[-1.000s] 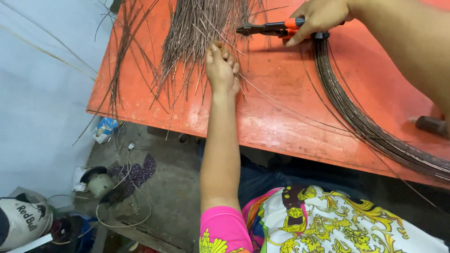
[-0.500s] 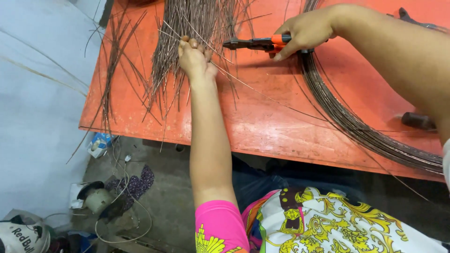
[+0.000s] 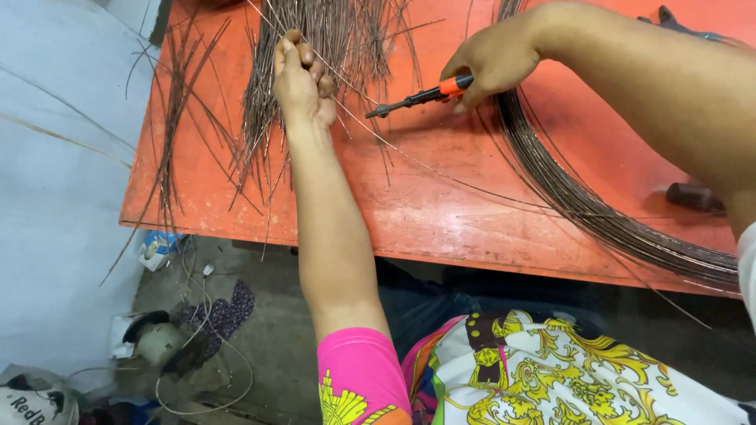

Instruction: Cutting lengths of copper wire from a large coil and bundling them together on a work table.

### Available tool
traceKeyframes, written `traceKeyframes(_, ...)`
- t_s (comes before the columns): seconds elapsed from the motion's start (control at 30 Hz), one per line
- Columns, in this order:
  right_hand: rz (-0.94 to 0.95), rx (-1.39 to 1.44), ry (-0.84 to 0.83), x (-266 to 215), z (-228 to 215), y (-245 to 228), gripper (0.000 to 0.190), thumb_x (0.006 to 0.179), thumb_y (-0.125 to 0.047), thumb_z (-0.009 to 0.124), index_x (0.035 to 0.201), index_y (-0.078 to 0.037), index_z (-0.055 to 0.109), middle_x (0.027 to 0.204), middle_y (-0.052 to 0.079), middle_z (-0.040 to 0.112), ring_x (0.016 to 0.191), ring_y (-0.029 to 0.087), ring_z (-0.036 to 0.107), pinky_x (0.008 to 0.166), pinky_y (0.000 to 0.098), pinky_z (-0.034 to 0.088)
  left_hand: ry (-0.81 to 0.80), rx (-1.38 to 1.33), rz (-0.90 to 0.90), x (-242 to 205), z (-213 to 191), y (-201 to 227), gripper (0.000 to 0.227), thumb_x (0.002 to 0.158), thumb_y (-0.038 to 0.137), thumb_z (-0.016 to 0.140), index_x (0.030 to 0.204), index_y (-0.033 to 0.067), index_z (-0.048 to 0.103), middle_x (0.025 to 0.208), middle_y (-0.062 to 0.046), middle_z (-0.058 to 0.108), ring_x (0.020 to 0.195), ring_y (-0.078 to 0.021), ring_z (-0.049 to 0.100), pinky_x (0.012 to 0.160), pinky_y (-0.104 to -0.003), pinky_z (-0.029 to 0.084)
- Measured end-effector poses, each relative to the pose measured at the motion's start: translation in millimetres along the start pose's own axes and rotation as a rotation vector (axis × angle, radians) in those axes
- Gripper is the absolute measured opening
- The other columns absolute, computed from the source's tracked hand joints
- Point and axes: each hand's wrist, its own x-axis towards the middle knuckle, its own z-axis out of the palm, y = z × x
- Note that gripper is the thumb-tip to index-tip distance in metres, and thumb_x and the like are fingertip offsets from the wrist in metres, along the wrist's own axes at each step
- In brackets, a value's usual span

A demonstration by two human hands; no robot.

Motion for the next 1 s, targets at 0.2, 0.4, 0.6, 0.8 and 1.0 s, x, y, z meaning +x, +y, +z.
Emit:
traceKeyframes(0.2,0.071,-0.154,0.018,-3,-4,-1,0.025,0.086,-0.034,0.065,0.104,-0.017,0.068,0.091,0.005,0.068,0.086,0.026,0.061,0.074,0.0391,0.043,-0.039,-0.066,-0.016,2,-5,-5,0.029,0.108,0.017,0.047,0.131,0.0072,0.062,0.086,-0.003,0.063,0.053,-0.0057,0.045,0.037,-0.02,0.035)
traceKeyframes(0.4,0.085,-0.209,-0.015,-2,-6,-12,0.031,0.085,-0.033,0.059,0.112,-0.02,0.066,0.1,0.005,0.071,0.091,0.027,0.063,0.077,0.0399,0.046,0.015,-0.155,-0.074,2,-15,-12,0.032,0.106,0.016,0.053,0.136,0.0097,0.062,0.088,-0.003,0.066,0.051,-0.0045,0.046,0.035,-0.019,0.035)
traceKeyframes(0.6,0.079,-0.255,-0.024,16,-8,-16,0.027,0.085,-0.038,0.061,0.104,-0.018,0.066,0.088,0.007,0.069,0.083,0.029,0.061,0.072,0.0407,0.043,0.009,-0.134,-0.138,10,-23,-17,0.033,0.106,0.014,0.051,0.137,0.0108,0.064,0.088,0.0,0.065,0.05,-0.0031,0.041,0.035,-0.019,0.03)
traceKeyframes(0.8,0.041,-0.283,-0.04,32,-7,-21,0.026,0.086,-0.038,0.061,0.1,-0.017,0.067,0.082,0.006,0.067,0.078,0.027,0.058,0.069,0.0397,0.043,0.012,-0.094,-0.135,13,-23,-17,0.033,0.104,0.019,0.057,0.134,0.0124,0.067,0.088,0.001,0.064,0.05,-0.0016,0.037,0.036,-0.018,0.024)
traceKeyframes(1.0,0.026,-0.279,-0.044,35,-8,-27,0.023,0.084,-0.032,0.062,0.101,-0.018,0.068,0.08,0.006,0.065,0.076,0.027,0.056,0.069,0.0389,0.042,0.024,-0.075,-0.128,16,-22,-22,0.03,0.104,0.019,0.058,0.13,0.0129,0.07,0.09,0.0,0.064,0.048,-0.0022,0.036,0.035,-0.019,0.024)
